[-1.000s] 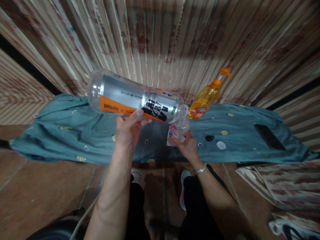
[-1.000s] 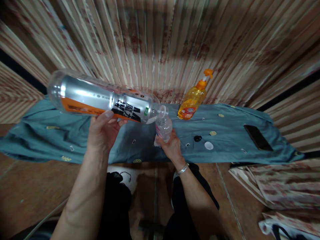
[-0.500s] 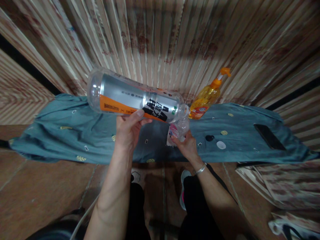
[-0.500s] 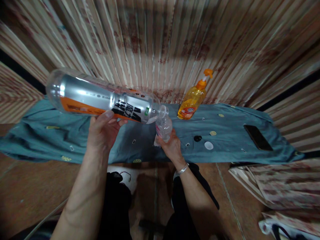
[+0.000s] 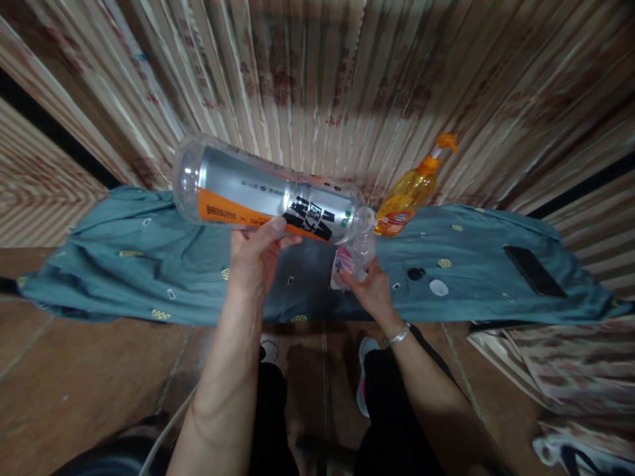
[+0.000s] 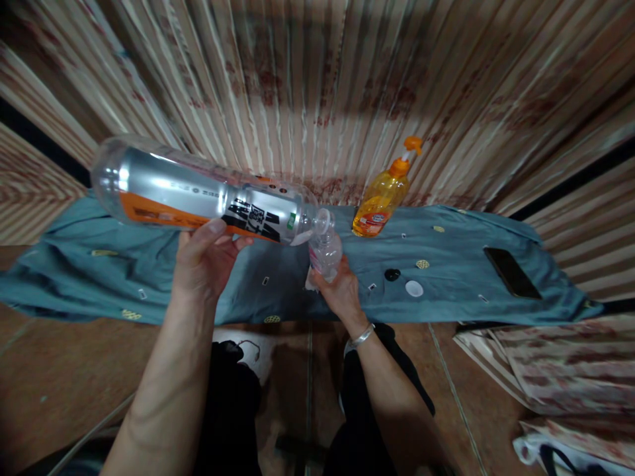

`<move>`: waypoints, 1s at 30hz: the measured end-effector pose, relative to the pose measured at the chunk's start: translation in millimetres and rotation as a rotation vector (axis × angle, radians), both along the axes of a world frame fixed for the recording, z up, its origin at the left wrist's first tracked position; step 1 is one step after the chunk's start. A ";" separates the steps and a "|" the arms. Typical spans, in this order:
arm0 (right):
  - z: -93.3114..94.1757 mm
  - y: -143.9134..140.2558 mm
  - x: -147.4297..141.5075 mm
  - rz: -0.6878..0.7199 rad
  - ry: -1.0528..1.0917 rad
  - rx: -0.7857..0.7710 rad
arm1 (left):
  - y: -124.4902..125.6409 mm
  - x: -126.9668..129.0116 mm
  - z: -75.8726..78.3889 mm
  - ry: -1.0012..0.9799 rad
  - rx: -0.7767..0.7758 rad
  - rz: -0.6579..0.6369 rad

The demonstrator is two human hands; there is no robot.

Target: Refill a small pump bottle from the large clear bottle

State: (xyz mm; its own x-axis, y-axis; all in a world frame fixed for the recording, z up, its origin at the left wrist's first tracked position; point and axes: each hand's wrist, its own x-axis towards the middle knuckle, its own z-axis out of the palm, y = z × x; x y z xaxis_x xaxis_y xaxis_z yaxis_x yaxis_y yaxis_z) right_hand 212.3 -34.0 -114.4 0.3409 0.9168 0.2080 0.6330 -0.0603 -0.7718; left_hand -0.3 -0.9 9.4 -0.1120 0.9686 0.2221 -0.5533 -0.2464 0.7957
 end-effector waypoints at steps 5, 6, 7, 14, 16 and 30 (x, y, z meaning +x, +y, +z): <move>-0.4 0.3 0.7 0.014 0.001 0.022 | -0.5 -0.6 0.3 -0.009 -0.021 0.005; -0.6 0.3 0.8 0.012 0.000 0.020 | -0.6 -0.6 0.5 -0.008 -0.021 0.009; -0.8 0.4 0.9 0.008 -0.001 0.016 | -0.6 -0.5 0.6 -0.002 -0.019 0.010; -0.2 -0.2 0.9 0.016 -0.005 -0.001 | -0.3 1.0 0.3 0.018 -0.008 0.026; 0.5 -0.3 0.8 0.023 0.001 -0.001 | -0.5 1.2 0.5 0.016 -0.012 0.024; -0.9 0.1 0.0 0.003 -0.016 0.014 | 0.0 -2.3 -1.3 0.011 0.010 0.002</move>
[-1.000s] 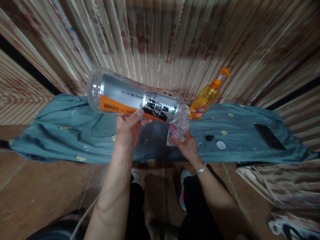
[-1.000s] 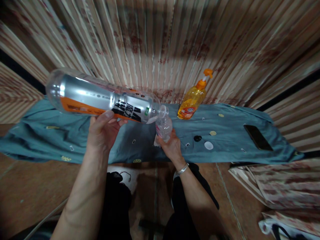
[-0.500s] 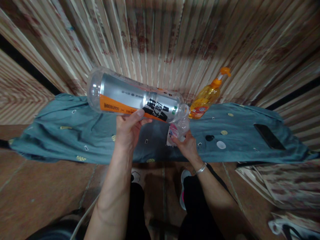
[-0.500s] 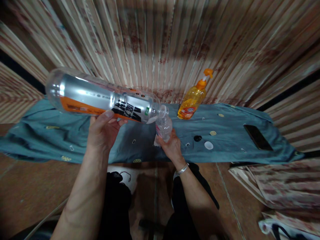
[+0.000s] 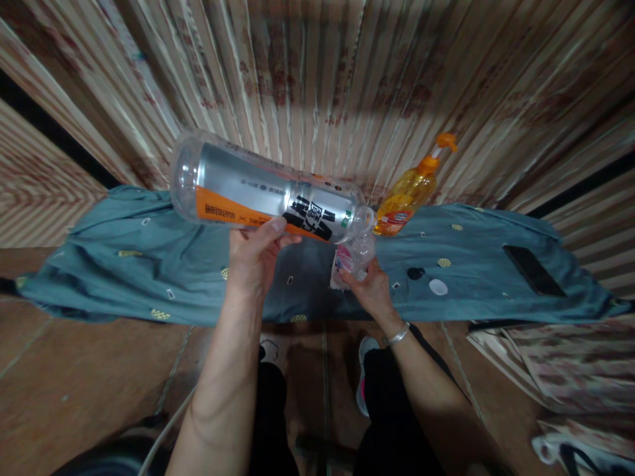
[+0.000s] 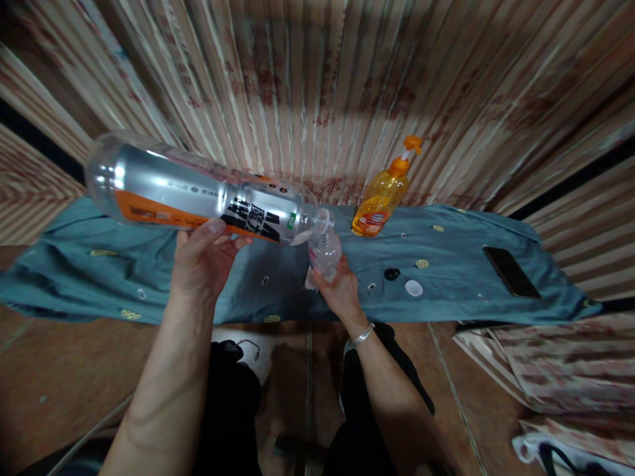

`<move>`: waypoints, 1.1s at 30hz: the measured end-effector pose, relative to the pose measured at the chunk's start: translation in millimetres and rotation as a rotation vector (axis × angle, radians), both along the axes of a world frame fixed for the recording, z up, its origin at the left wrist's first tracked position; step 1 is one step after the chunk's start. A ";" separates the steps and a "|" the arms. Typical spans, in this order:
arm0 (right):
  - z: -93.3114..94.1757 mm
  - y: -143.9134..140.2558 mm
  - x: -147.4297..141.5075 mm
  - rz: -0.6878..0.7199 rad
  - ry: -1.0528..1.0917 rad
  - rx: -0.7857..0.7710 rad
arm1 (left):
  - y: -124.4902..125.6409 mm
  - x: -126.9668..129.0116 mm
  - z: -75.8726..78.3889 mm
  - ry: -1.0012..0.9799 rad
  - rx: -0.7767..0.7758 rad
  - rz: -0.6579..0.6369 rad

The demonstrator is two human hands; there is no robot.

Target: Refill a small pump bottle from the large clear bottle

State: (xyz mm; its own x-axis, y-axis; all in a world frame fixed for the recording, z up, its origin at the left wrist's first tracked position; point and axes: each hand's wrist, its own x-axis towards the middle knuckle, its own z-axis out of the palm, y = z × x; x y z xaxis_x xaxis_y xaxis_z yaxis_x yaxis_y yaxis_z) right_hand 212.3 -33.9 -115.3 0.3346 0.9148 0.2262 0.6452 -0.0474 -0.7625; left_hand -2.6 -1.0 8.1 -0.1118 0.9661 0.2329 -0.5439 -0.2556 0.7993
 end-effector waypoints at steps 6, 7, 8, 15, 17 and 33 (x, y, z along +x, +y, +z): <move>-3.2 0.7 1.3 0.007 -0.008 0.032 | -1.2 1.9 2.9 -0.020 -0.030 0.030; -3.3 0.8 1.4 0.004 -0.011 0.027 | -1.2 2.0 3.0 -0.021 -0.030 0.035; -3.2 0.8 1.5 0.001 -0.011 0.020 | -1.1 1.8 2.9 -0.018 -0.026 0.030; -1.7 0.3 1.1 0.011 -0.010 0.010 | 0.8 -1.2 -1.8 0.010 0.002 -0.001; -2.2 0.2 1.0 0.010 -0.013 0.016 | 1.2 -1.6 -2.9 0.019 0.002 0.002; 1.7 0.0 0.8 0.013 -0.005 -0.022 | -0.2 -0.9 -1.2 0.013 0.000 0.003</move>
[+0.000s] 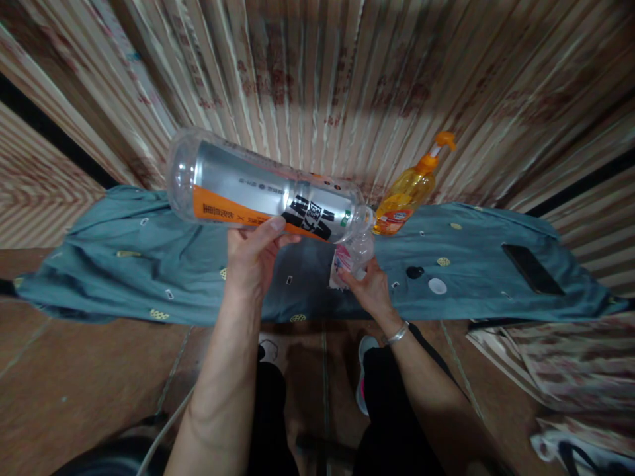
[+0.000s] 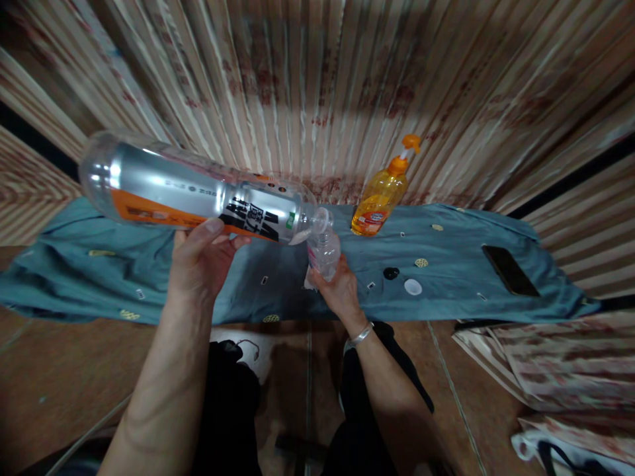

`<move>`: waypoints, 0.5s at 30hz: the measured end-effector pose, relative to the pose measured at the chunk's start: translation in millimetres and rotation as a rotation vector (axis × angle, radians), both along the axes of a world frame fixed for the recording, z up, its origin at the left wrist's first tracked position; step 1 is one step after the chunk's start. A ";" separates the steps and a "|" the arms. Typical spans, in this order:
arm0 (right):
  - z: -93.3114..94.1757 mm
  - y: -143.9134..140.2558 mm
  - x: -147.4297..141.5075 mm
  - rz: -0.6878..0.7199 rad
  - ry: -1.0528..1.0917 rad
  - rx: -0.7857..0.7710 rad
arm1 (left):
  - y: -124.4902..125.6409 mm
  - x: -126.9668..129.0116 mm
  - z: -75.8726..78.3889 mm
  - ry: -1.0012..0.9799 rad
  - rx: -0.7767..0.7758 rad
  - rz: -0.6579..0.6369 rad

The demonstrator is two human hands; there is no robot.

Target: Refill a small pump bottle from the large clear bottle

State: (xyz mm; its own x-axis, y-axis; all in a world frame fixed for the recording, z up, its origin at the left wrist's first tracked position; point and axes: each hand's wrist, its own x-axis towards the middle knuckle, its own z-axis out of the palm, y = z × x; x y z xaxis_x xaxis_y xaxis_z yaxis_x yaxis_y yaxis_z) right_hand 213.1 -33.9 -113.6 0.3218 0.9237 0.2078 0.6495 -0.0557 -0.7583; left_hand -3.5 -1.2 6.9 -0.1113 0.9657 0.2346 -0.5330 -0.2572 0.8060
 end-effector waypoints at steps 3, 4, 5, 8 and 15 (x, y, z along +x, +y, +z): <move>-0.4 -0.3 0.0 -0.002 0.003 0.003 | -0.5 0.6 1.1 0.008 0.005 -0.001; -0.4 -0.3 -0.1 -0.003 0.004 0.003 | -0.6 1.0 1.7 0.005 0.006 0.000; -0.4 -0.3 -0.2 -0.005 0.005 0.003 | -0.8 1.4 2.3 0.000 0.006 0.005; -1.1 0.0 -0.2 -0.011 0.004 0.005 | -1.2 2.2 3.9 -0.004 0.001 0.009; -5.1 1.6 0.6 -0.021 -0.009 0.027 | -2.3 4.8 8.2 -0.022 -0.010 0.013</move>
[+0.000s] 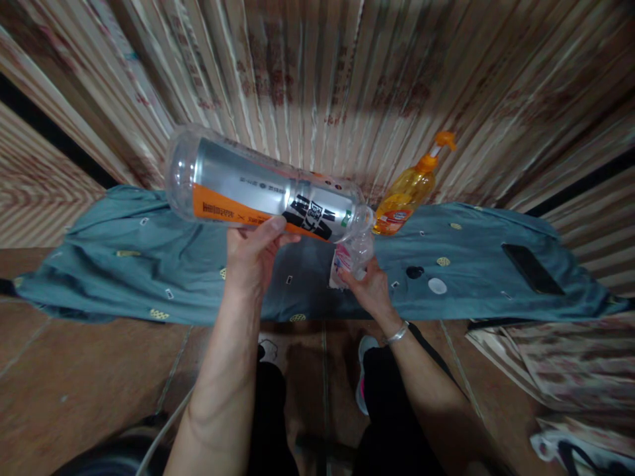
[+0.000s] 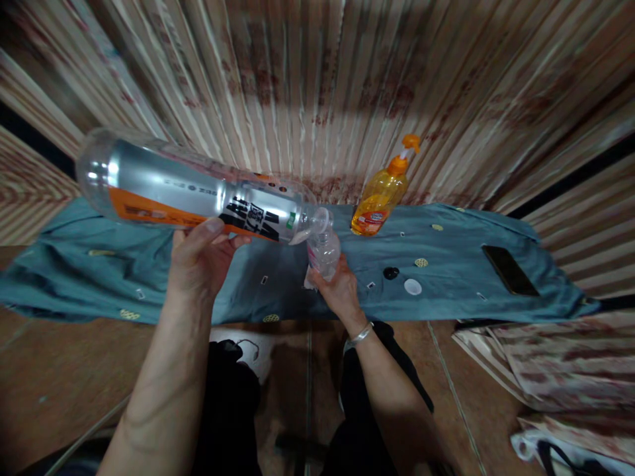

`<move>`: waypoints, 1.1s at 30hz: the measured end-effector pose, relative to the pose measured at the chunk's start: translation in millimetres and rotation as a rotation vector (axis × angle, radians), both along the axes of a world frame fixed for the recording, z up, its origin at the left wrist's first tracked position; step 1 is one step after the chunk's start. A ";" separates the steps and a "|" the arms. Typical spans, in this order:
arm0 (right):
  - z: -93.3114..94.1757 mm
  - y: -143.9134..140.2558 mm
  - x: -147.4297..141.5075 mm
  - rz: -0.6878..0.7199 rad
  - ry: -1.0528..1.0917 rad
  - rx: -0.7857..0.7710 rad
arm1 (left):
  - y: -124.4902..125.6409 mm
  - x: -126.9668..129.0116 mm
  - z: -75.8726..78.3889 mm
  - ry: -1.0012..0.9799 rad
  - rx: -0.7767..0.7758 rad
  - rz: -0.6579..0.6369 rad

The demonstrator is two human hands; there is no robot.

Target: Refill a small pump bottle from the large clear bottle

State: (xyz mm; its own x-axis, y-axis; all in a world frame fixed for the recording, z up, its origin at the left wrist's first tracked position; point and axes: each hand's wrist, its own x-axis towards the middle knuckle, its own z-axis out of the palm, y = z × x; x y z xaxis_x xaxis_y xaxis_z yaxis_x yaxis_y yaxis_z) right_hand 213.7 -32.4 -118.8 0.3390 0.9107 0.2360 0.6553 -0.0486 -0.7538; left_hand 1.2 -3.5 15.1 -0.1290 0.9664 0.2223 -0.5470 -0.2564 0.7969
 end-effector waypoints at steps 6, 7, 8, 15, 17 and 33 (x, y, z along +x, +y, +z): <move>3.5 -0.6 -0.7 0.012 0.029 0.000 | 0.5 0.7 0.3 -0.004 0.014 -0.004; 3.6 -0.6 -0.6 0.010 0.029 -0.005 | 0.7 0.5 0.0 0.001 0.020 -0.004; 3.3 -0.6 -0.5 0.011 0.031 -0.008 | 0.7 0.3 -0.2 0.007 0.026 -0.005; -0.9 0.0 0.5 0.009 0.025 0.017 | -0.2 -0.3 -0.7 0.035 0.035 -0.006; -1.0 0.0 0.7 0.019 0.030 0.020 | -0.5 -0.3 -0.2 0.038 0.031 -0.006; -0.4 0.2 0.3 0.018 0.008 0.011 | 0.8 -3.1 -3.5 0.044 0.038 -0.012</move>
State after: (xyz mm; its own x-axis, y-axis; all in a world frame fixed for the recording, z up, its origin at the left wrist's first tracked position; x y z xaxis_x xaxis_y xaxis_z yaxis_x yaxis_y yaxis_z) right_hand 214.0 -32.2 -119.2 0.3242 0.9141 0.2437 0.6498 -0.0280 -0.7596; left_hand -1.9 -2.6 11.6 -0.1072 0.9586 0.2637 -0.5148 -0.2804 0.8102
